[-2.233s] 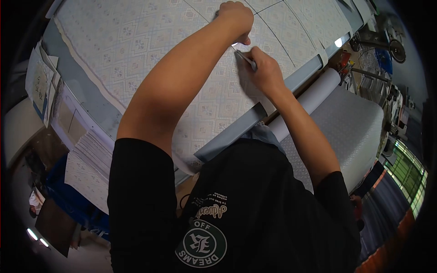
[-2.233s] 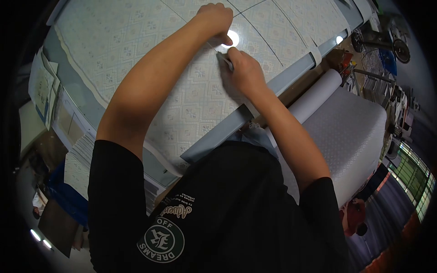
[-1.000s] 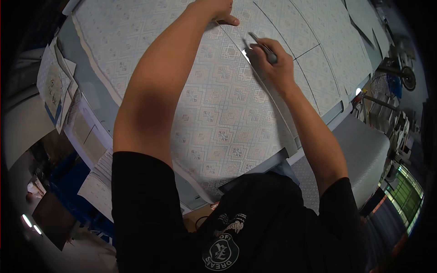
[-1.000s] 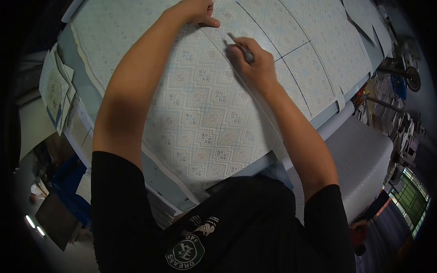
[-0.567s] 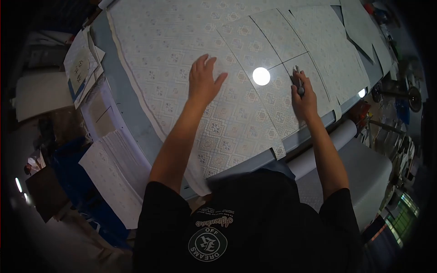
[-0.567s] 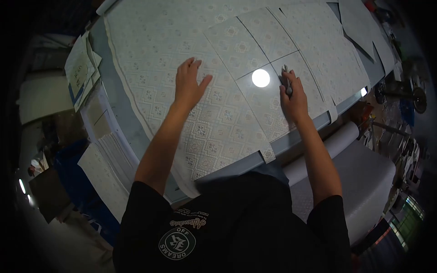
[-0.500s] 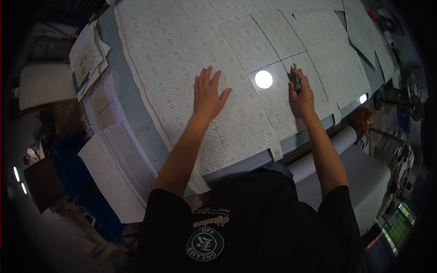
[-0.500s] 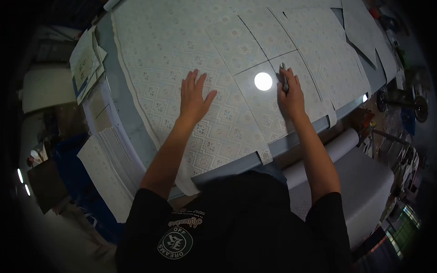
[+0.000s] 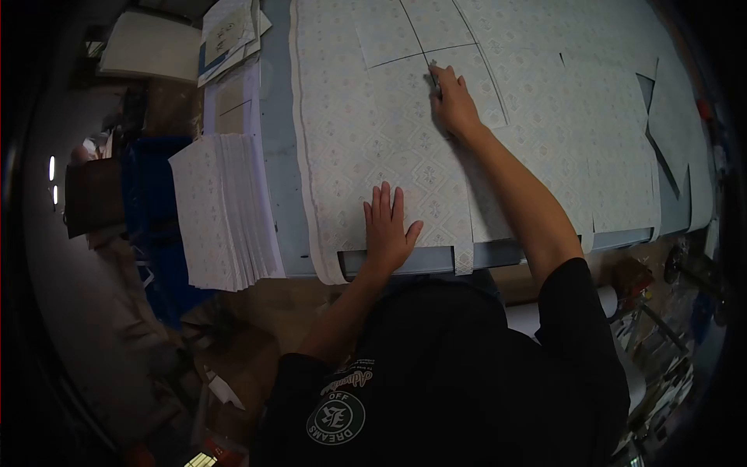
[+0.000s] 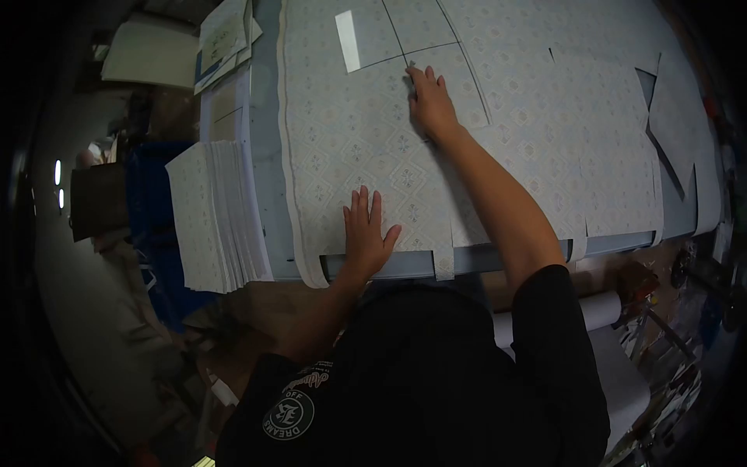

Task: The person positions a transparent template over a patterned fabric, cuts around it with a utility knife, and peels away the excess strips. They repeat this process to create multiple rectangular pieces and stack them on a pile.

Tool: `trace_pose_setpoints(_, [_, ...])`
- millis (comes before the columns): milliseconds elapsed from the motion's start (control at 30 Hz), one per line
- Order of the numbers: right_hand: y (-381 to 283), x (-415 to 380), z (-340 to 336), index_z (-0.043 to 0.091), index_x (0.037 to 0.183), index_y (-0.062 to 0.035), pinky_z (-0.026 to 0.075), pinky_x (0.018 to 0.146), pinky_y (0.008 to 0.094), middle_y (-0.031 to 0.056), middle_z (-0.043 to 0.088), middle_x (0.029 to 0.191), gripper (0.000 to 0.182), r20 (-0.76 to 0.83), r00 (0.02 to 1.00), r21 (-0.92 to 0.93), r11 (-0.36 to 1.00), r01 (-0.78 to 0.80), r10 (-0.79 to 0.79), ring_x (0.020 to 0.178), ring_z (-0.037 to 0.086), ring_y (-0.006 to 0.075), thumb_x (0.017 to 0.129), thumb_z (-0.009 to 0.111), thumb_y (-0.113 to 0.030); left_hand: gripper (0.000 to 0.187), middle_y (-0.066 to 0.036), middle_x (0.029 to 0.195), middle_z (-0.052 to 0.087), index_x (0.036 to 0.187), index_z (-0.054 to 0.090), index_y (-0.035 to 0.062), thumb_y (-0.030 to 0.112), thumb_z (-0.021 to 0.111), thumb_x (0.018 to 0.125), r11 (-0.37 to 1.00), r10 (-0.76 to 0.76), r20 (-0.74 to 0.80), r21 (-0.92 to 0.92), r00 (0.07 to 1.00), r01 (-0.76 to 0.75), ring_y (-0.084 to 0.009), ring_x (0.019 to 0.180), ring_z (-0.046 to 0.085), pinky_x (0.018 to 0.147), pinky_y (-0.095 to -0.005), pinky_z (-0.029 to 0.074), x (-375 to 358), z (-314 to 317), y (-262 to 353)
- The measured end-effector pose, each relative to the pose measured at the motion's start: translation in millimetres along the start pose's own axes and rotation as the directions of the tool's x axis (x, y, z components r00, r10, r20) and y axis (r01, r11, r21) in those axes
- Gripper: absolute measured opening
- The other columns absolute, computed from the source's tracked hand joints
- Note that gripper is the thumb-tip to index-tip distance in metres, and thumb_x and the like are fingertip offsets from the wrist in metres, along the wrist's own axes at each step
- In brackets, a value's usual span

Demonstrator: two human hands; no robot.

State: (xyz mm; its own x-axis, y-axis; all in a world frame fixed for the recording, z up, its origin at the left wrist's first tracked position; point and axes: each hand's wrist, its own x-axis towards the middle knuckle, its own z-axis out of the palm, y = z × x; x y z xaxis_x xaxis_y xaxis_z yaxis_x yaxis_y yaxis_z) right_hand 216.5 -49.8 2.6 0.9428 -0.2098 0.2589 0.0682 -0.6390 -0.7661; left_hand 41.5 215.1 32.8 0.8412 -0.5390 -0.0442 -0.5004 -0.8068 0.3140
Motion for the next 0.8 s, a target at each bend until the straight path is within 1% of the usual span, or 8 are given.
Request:
trace_pose_setpoints(267, [-82, -94, 65, 0.044, 0.144, -0.0035, 0.027, 0.121, 0.0564, 0.0245, 0.053, 0.142, 0.060, 0.117, 0.990, 0.003, 0.997, 0.083, -0.083, 0.143, 0.038, 0.0478, 0.087, 0.063, 0.004, 0.092, -0.039, 0.159, 0.020, 0.157, 0.025, -0.0050, 0.041, 0.070, 0.092, 0.980, -0.196, -0.241, -0.079, 0.951, 0.182, -0.0544, 0.149, 0.020, 0.121, -0.0611, 0.020, -26, -18, -68])
trace_pose_setpoints(367, [-105, -127, 63, 0.043, 0.144, -0.0020, 0.027, 0.121, 0.0571, 0.0248, 0.052, 0.143, 0.059, 0.161, 0.985, 0.069, 0.996, 0.053, -0.063, 0.144, 0.038, 0.0475, 0.089, 0.063, 0.004, 0.093, -0.038, 0.160, 0.018, 0.159, 0.029, 0.0018, 0.047, 0.072, 0.090, 0.978, -0.182, -0.173, -0.133, 0.968, 0.160, -0.0542, 0.149, 0.018, 0.121, -0.0604, 0.018, -24, -40, -93])
trace_pose_setpoints(500, [-121, -155, 48, 0.042, 0.146, -0.0053, 0.032, 0.119, 0.0527, 0.0235, 0.056, 0.139, 0.056, 0.136, 0.989, 0.109, 0.993, 0.035, -0.049, 0.142, 0.044, 0.0442, 0.094, 0.063, -0.001, 0.090, -0.032, 0.164, 0.017, 0.159, 0.036, 0.0111, 0.053, 0.073, 0.088, 0.997, -0.073, 0.034, 0.004, 0.997, 0.073, -0.0498, 0.152, 0.016, 0.123, -0.0592, 0.016, -36, -59, -105])
trace_pose_setpoints(567, [-129, -163, 29, 0.047, 0.144, -0.0088, 0.039, 0.116, 0.0462, 0.0221, 0.060, 0.136, 0.049, 0.286, 0.934, 0.447, 0.833, -0.327, 0.213, 0.138, 0.051, 0.0400, 0.098, 0.064, -0.006, 0.089, -0.029, 0.166, 0.017, 0.158, 0.038, 0.0126, 0.055, 0.072, 0.088, 0.997, -0.076, 0.073, -0.008, 0.994, 0.077, -0.0476, 0.154, 0.014, 0.123, -0.0587, 0.016, -42, -58, -113])
trace_pose_setpoints(667, [-110, -183, 11, 0.055, 0.138, -0.0109, 0.045, 0.111, 0.0399, 0.0210, 0.063, 0.134, 0.040, 0.268, 0.939, 0.400, 0.861, -0.313, 0.217, 0.131, 0.058, 0.0365, 0.099, 0.065, -0.008, 0.091, -0.025, 0.167, 0.017, 0.158, 0.038, 0.0128, 0.058, 0.072, 0.086, 0.998, -0.044, 0.070, -0.030, 0.997, 0.047, -0.0436, 0.155, 0.014, 0.124, -0.0580, 0.015, -48, -45, -129])
trace_pose_setpoints(700, [-82, -195, 19, 0.059, 0.127, -0.0068, 0.042, 0.113, 0.0451, 0.0208, 0.062, 0.136, 0.032, 0.102, 0.993, 0.310, 0.947, -0.087, 0.058, 0.127, 0.059, 0.0387, 0.096, 0.068, -0.010, 0.093, -0.024, 0.167, 0.018, 0.158, 0.038, 0.0126, 0.058, 0.073, 0.085, 0.999, -0.022, 0.032, -0.038, 0.999, 0.023, -0.0431, 0.155, 0.014, 0.124, -0.0581, 0.015, -49, -42, -131])
trace_pose_setpoints(733, [-80, -201, 9, 0.059, 0.127, -0.0068, 0.042, 0.113, 0.0451, 0.0208, 0.062, 0.136, 0.032, 0.110, 0.992, 0.298, 0.950, -0.090, 0.059, 0.127, 0.059, 0.0387, 0.096, 0.068, -0.010, 0.094, -0.022, 0.168, 0.019, 0.158, 0.039, 0.0124, 0.059, 0.073, 0.084, 0.999, 0.002, -0.010, -0.041, 1.000, -0.003, -0.0426, 0.156, 0.014, 0.124, -0.0581, 0.015, -50, -40, -133])
trace_pose_setpoints(800, [-82, -210, -11, 0.059, 0.120, -0.0036, 0.036, 0.116, 0.0505, 0.0200, 0.062, 0.136, 0.032, 0.074, 0.995, -0.256, 0.963, 0.080, -0.063, 0.132, 0.055, 0.0404, 0.092, 0.073, -0.011, 0.093, -0.021, 0.168, 0.021, 0.157, 0.040, 0.0115, 0.058, 0.074, 0.084, 0.998, 0.010, -0.015, -0.062, 1.000, -0.011, -0.0424, 0.155, 0.015, 0.124, -0.0581, 0.015, -51, -39, -135])
